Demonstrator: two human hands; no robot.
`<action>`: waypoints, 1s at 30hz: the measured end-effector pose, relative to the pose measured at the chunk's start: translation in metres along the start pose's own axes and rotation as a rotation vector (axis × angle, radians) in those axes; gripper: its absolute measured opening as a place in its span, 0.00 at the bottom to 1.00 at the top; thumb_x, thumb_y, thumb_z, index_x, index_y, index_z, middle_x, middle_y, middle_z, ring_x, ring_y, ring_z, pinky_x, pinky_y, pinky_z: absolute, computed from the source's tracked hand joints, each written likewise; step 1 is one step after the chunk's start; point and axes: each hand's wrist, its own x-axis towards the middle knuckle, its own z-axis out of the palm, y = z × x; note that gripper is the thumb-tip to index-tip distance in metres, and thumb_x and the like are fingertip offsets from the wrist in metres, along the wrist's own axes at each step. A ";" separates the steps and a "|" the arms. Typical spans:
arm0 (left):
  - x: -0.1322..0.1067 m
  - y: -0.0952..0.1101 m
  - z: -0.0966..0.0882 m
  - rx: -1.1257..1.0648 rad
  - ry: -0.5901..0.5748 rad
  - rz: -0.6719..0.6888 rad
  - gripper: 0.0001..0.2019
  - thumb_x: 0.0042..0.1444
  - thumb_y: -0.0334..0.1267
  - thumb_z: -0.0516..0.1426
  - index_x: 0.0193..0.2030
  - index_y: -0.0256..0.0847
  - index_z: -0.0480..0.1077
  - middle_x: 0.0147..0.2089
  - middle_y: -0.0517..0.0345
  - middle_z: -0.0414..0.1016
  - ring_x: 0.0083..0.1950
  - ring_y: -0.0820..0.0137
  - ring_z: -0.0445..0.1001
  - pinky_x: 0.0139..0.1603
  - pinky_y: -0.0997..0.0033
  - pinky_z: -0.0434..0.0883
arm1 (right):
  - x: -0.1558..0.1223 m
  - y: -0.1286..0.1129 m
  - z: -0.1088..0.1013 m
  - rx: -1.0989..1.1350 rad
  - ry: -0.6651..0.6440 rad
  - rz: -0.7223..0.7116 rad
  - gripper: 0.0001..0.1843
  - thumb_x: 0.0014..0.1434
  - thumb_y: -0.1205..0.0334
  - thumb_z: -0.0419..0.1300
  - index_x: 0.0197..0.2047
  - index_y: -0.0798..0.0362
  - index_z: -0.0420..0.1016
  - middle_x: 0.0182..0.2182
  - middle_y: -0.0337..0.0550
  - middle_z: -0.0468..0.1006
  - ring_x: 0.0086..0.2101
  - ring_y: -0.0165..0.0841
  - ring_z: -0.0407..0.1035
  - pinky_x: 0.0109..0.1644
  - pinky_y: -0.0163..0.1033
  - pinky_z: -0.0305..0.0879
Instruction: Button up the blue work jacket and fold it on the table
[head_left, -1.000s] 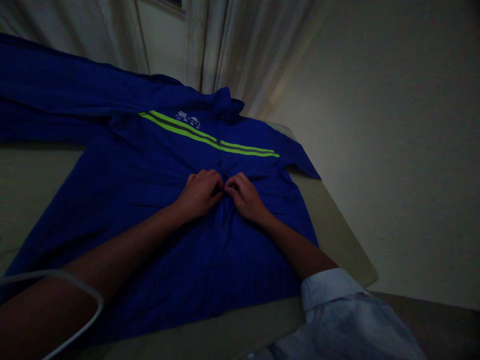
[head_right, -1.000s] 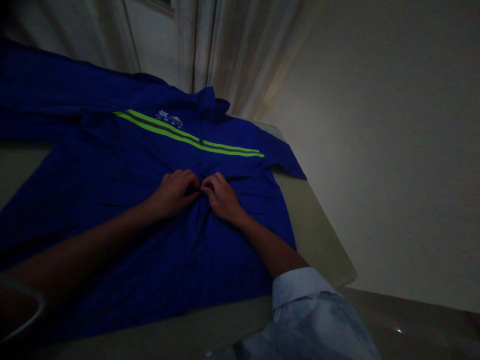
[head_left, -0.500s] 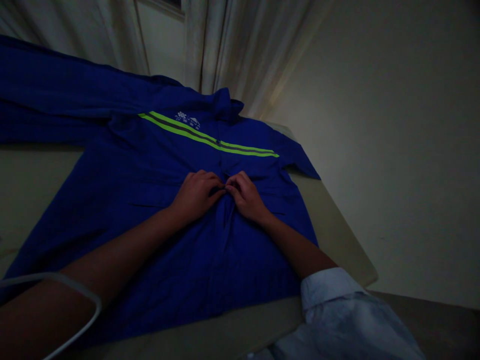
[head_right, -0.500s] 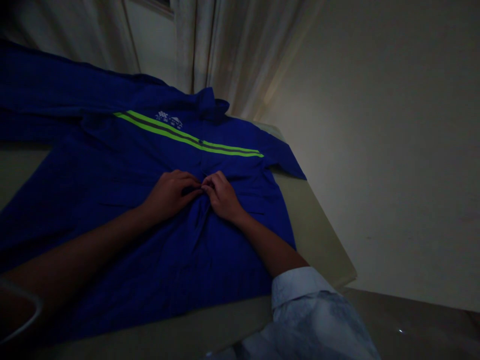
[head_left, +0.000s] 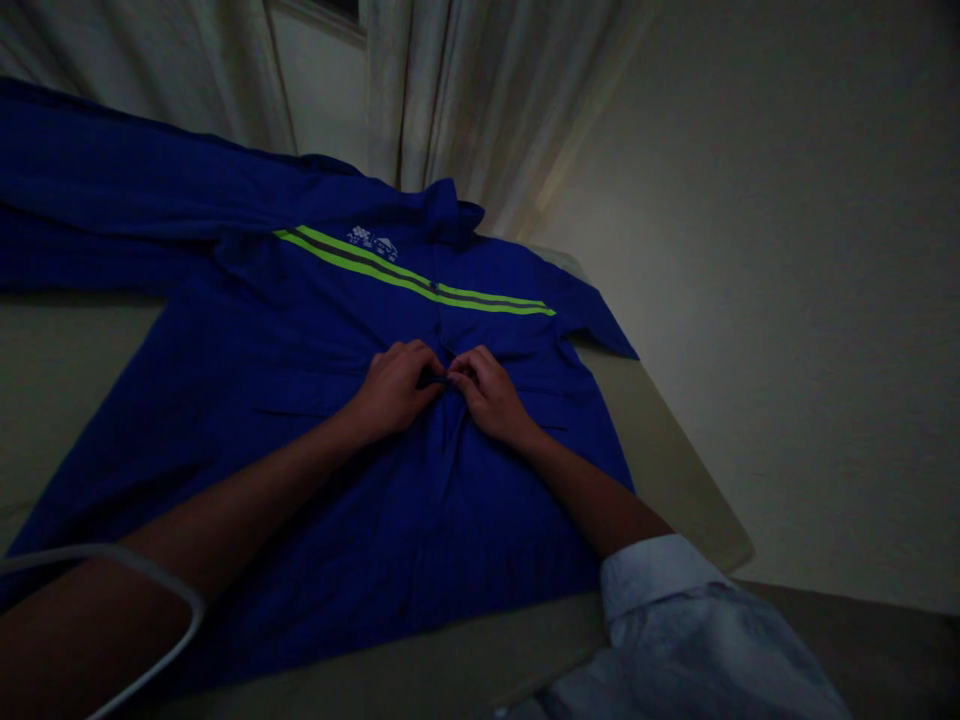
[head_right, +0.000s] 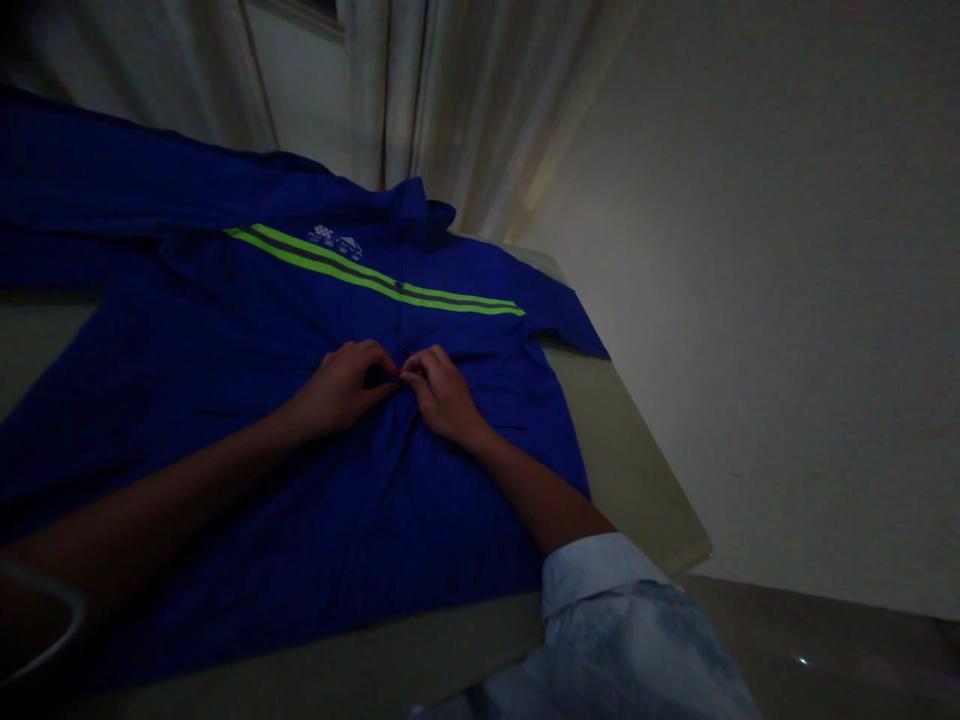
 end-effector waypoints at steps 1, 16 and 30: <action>-0.001 0.000 0.000 0.004 0.003 0.011 0.06 0.60 0.36 0.64 0.44 0.44 0.75 0.47 0.56 0.79 0.51 0.55 0.74 0.50 0.56 0.66 | 0.000 0.000 0.000 -0.002 0.000 0.002 0.03 0.70 0.64 0.58 0.41 0.51 0.71 0.37 0.40 0.69 0.38 0.34 0.66 0.46 0.40 0.64; -0.004 -0.004 0.003 0.049 0.077 0.130 0.07 0.67 0.41 0.60 0.43 0.43 0.79 0.43 0.54 0.78 0.45 0.59 0.73 0.46 0.58 0.66 | 0.000 0.002 -0.002 -0.005 0.045 -0.044 0.05 0.70 0.59 0.61 0.47 0.51 0.75 0.41 0.43 0.72 0.38 0.34 0.67 0.45 0.41 0.67; -0.004 0.006 0.000 0.104 0.027 0.002 0.03 0.64 0.37 0.62 0.43 0.46 0.78 0.47 0.56 0.79 0.52 0.55 0.74 0.50 0.55 0.62 | -0.002 0.000 0.003 -0.069 0.001 -0.051 0.05 0.73 0.62 0.55 0.43 0.49 0.70 0.42 0.43 0.71 0.43 0.37 0.68 0.50 0.43 0.66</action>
